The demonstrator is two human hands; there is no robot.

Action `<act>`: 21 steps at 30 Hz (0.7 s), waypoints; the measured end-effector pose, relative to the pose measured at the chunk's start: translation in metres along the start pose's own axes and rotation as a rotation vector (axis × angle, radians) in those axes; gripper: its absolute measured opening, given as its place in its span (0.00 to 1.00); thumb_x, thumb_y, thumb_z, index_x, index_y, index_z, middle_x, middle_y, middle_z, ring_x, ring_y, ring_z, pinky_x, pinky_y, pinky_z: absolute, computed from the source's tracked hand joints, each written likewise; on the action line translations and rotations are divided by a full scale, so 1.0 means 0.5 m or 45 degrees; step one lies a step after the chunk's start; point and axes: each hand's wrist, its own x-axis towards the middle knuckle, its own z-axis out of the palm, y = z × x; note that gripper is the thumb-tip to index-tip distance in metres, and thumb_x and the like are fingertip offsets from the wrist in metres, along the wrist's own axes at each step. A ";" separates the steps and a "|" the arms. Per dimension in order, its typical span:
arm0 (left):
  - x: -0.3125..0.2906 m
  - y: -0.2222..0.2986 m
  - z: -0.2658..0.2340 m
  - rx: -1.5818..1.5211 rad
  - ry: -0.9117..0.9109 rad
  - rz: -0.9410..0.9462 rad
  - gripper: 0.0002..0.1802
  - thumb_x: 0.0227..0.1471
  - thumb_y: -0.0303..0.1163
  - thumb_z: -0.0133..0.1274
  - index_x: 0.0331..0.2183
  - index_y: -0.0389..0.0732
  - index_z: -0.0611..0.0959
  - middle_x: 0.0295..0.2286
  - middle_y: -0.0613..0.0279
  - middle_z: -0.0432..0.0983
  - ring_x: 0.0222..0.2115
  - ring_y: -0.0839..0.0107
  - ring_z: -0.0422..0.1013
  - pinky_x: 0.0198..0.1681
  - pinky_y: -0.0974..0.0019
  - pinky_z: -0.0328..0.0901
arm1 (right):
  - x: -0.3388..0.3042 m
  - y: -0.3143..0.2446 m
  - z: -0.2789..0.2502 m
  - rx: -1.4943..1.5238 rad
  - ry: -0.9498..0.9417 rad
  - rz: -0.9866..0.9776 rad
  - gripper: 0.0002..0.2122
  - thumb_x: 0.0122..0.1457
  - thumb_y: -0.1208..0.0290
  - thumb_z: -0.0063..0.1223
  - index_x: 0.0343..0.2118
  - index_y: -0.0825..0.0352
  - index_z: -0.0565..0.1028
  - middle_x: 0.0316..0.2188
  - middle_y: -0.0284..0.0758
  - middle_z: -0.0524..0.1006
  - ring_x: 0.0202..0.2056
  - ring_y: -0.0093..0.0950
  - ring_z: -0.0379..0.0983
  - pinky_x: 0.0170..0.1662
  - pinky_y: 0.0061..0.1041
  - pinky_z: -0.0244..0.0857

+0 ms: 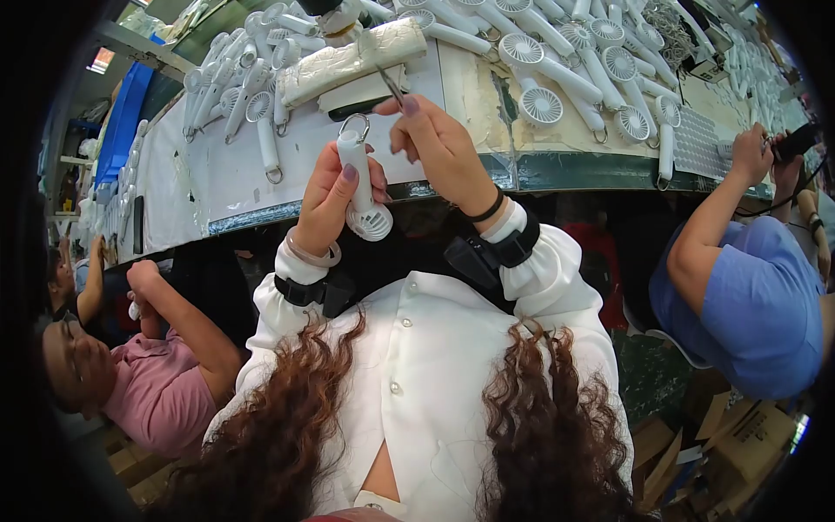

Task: The person uses a small blade to trim the plastic around the metal ring at the base of a white handheld fan, then turns it over to scrape the other side. They then set the fan down and pick up another one to repeat the trimming and scraping process.

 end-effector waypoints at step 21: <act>-0.004 0.018 0.005 0.222 0.182 0.069 0.17 0.70 0.38 0.38 0.50 0.36 0.66 0.37 0.60 0.72 0.33 0.75 0.68 0.41 0.70 0.67 | -0.062 -0.031 -0.007 -1.310 0.028 -0.661 0.05 0.61 0.71 0.56 0.36 0.66 0.78 0.25 0.39 0.77 0.25 0.39 0.75 0.28 0.32 0.68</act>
